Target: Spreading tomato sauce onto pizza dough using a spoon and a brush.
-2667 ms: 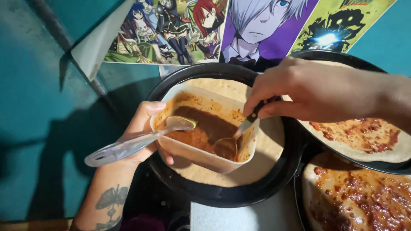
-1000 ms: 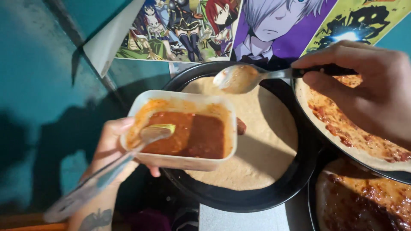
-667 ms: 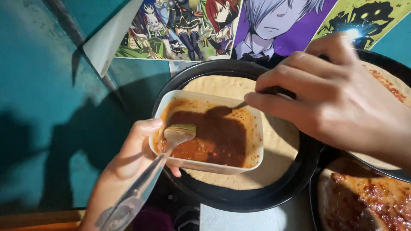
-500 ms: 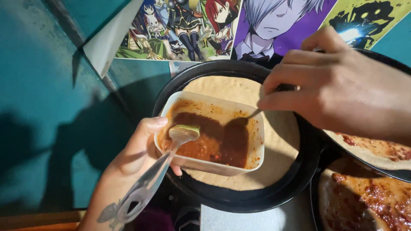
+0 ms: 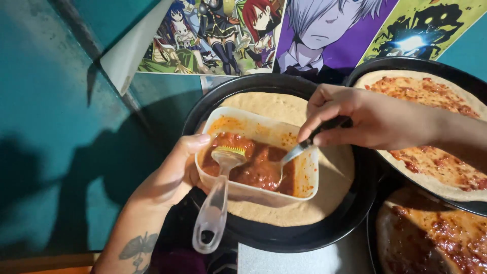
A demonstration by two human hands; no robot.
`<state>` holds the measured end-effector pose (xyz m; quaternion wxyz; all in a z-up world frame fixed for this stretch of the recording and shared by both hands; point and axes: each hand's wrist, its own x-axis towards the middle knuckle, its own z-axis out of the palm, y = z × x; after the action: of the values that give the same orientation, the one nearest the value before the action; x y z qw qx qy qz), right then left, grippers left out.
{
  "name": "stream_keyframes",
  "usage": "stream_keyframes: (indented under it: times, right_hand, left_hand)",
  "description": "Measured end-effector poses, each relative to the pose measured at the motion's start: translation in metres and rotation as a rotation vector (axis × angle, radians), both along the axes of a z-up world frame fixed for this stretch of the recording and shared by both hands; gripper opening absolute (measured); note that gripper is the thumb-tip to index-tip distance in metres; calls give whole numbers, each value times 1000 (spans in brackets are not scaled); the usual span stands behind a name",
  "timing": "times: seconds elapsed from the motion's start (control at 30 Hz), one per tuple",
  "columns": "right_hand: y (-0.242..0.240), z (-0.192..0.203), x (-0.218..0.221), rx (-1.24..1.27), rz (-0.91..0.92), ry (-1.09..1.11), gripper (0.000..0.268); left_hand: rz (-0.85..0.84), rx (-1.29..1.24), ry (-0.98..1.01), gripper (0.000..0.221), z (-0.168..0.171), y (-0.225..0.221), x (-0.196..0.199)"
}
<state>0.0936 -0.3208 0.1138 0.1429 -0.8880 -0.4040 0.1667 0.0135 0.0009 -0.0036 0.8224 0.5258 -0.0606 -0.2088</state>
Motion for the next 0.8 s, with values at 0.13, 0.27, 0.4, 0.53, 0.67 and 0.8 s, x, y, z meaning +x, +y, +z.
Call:
stream_keyframes:
  times: [0.13, 0.27, 0.4, 0.53, 0.67, 0.8]
  right_hand:
    - [-6, -5, 4, 229, 51, 13, 28]
    - [-17, -7, 8, 315, 64, 111, 27]
    - [-26, -6, 9, 230, -95, 6, 32]
    - [-38, -6, 13, 297, -147, -54, 28]
    - [-49, -3, 17, 297, -231, -113, 29]
    - [-53, -5, 16, 273, -327, -170, 23]
  left_hand:
    - [-21, -19, -26, 72, 6, -1, 0]
    - [48, -51, 31, 70, 5, 0, 1]
    - [31, -102, 41, 66, -10, 14, 3]
    - [94, -101, 55, 64, -5, 18, -2]
    - [153, -63, 63, 64, -9, 34, -4]
    - [208, -47, -49, 63, -14, 61, -13]
